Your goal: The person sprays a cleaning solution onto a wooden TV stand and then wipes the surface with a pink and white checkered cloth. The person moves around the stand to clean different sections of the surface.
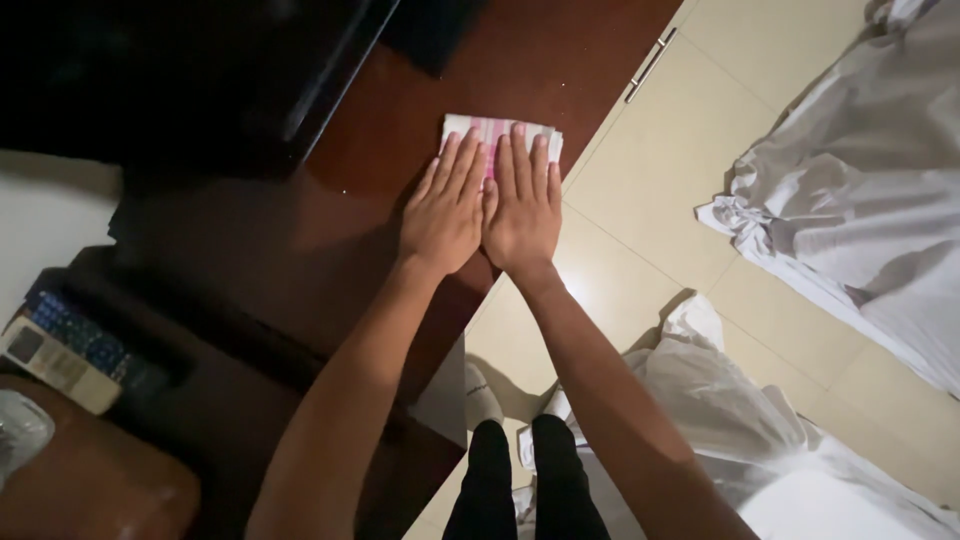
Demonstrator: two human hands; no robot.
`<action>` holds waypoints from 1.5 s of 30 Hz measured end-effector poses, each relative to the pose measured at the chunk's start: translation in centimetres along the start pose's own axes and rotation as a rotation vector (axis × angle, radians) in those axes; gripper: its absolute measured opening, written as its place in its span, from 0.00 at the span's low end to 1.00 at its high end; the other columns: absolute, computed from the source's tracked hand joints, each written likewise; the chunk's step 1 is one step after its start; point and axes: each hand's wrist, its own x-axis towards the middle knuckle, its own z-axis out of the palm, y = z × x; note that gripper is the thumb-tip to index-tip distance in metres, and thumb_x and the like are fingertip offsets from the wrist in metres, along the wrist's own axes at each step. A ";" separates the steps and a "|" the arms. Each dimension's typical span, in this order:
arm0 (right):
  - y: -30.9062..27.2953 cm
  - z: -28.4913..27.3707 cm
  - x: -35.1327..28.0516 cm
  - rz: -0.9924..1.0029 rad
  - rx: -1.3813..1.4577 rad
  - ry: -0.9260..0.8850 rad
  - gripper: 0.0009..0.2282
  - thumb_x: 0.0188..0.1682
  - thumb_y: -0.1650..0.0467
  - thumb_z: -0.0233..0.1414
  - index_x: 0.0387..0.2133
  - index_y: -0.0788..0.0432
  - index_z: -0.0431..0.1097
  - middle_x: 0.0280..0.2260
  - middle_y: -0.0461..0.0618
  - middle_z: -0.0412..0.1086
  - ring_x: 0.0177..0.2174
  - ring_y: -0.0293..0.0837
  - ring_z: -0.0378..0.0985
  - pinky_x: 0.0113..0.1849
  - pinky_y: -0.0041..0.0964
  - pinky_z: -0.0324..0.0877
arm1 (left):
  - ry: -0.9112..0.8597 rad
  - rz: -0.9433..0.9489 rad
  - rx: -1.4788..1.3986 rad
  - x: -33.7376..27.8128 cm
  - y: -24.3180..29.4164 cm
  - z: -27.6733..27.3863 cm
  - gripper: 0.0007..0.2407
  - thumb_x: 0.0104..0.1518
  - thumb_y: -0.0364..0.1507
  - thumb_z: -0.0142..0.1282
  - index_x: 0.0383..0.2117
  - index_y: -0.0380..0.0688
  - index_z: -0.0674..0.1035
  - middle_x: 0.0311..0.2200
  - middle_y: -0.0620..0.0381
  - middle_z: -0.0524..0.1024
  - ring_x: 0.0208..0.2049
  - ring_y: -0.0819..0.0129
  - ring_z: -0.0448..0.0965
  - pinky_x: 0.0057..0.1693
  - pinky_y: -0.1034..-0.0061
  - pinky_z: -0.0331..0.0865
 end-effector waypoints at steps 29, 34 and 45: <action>7.9 0.3 13.9 0.263 -0.087 -0.068 0.26 0.63 0.60 0.28 0.73 0.56 0.46 0.74 0.49 0.39 0.72 0.52 0.35 0.69 0.50 0.35 | -0.027 0.140 0.022 18.4 -0.3 1.9 0.24 0.71 0.36 0.36 0.74 0.47 0.56 0.75 0.60 0.45 0.76 0.64 0.44 0.76 0.65 0.43; 9.4 0.1 16.2 0.275 -0.112 -0.068 0.26 0.63 0.59 0.28 0.73 0.56 0.45 0.74 0.48 0.38 0.72 0.52 0.34 0.69 0.51 0.35 | -0.055 0.147 0.009 21.6 -0.1 1.8 0.24 0.72 0.35 0.36 0.74 0.47 0.56 0.76 0.60 0.45 0.76 0.64 0.44 0.76 0.65 0.43; 13.5 0.0 22.3 0.231 -0.094 -0.052 0.26 0.63 0.59 0.29 0.73 0.57 0.47 0.74 0.50 0.40 0.72 0.53 0.36 0.68 0.52 0.36 | -0.109 0.117 0.041 28.5 0.3 2.0 0.24 0.72 0.35 0.34 0.74 0.47 0.52 0.76 0.60 0.42 0.76 0.64 0.41 0.76 0.65 0.40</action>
